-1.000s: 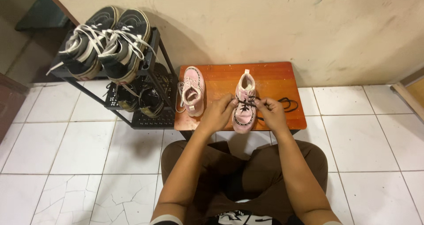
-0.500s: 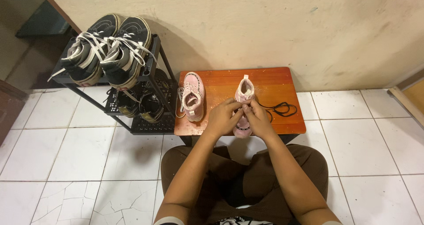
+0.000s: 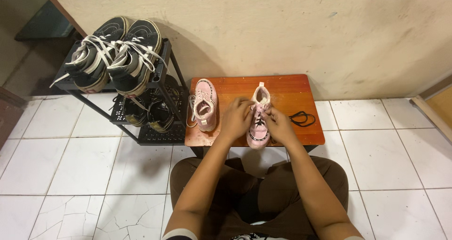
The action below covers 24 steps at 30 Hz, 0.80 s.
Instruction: The person removes black laces from a pink high-top sneaker and then threads white laces through the eyelets, pulling them tight and tying a knot. The second pink sneaker remains on the table with its original laces.
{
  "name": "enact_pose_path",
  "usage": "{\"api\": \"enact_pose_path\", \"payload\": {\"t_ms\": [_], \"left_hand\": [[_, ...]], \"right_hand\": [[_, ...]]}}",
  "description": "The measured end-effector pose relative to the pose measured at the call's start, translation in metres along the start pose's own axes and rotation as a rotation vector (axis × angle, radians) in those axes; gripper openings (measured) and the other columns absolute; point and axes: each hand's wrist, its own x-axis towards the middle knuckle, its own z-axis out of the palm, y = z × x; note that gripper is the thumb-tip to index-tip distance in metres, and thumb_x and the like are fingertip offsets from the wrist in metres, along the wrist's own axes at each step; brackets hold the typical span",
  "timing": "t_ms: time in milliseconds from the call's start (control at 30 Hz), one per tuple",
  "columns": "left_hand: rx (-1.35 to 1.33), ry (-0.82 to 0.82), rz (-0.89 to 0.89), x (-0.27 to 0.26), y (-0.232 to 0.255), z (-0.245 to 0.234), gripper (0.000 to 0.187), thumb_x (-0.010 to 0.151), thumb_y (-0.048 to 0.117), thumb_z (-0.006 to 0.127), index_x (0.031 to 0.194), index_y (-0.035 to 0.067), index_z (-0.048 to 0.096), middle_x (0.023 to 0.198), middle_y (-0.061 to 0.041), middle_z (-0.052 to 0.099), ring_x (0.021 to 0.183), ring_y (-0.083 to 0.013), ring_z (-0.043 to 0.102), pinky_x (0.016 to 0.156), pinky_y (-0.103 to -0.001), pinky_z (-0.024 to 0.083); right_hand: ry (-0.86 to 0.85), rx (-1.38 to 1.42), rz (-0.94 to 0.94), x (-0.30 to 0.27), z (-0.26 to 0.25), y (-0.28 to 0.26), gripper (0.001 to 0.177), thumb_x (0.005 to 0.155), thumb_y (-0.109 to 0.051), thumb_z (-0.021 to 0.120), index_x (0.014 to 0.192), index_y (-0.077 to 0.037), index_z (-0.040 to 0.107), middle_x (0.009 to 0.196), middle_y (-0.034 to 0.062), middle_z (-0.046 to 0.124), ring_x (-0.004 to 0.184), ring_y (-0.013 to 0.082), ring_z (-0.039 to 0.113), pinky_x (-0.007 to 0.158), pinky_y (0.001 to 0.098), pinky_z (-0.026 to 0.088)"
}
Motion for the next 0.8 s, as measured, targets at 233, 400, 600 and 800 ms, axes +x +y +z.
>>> {"api": "enact_pose_path", "payload": {"t_ms": [233, 400, 600, 800], "left_hand": [[0.141, -0.292, 0.083, 0.019, -0.002, 0.020, 0.040, 0.085, 0.019, 0.069, 0.122, 0.006, 0.065, 0.136, -0.015, 0.058, 0.116, -0.0371, 0.058, 0.094, -0.050, 0.050], [0.047, -0.218, 0.097, 0.022, -0.007, 0.015, 0.035, 0.086, 0.020, 0.067, 0.117, 0.005, 0.065, 0.130, -0.015, 0.061, 0.111, -0.0370, 0.064, 0.091, -0.048, 0.054], [-0.057, -0.227, 0.011, 0.016, -0.007, 0.004, 0.035, 0.086, 0.019, 0.066, 0.119, 0.009, 0.064, 0.130, -0.011, 0.064, 0.098, -0.0357, 0.069, 0.083, -0.045, 0.057], [-0.257, -0.097, 0.010, -0.001, -0.027, 0.010, 0.031, 0.086, 0.018, 0.072, 0.116, 0.010, 0.065, 0.136, -0.008, 0.066, 0.118, -0.0335, 0.067, 0.093, -0.040, 0.056]], "right_hand": [[0.116, -0.046, -0.187, 0.005, 0.015, -0.049, 0.018, 0.098, -0.014, 0.067, 0.110, -0.001, 0.071, 0.100, 0.0105, 0.079, 0.090, 0.0116, 0.075, 0.077, 0.0255, 0.059], [0.187, -0.035, -0.209, 0.018, 0.029, -0.051, 0.019, 0.099, -0.016, 0.064, 0.111, -0.001, 0.067, 0.099, 0.0133, 0.078, 0.093, 0.0188, 0.077, 0.077, 0.0320, 0.062], [0.285, -0.263, -0.214, 0.021, 0.036, -0.020, 0.017, 0.102, -0.016, 0.061, 0.113, -0.005, 0.065, 0.088, 0.0181, 0.076, 0.079, 0.0291, 0.076, 0.070, 0.0392, 0.056], [0.379, -0.155, -0.365, 0.022, 0.033, -0.010, 0.016, 0.103, -0.020, 0.058, 0.110, -0.005, 0.060, 0.089, 0.0168, 0.073, 0.083, 0.0314, 0.076, 0.071, 0.0394, 0.056]]}}
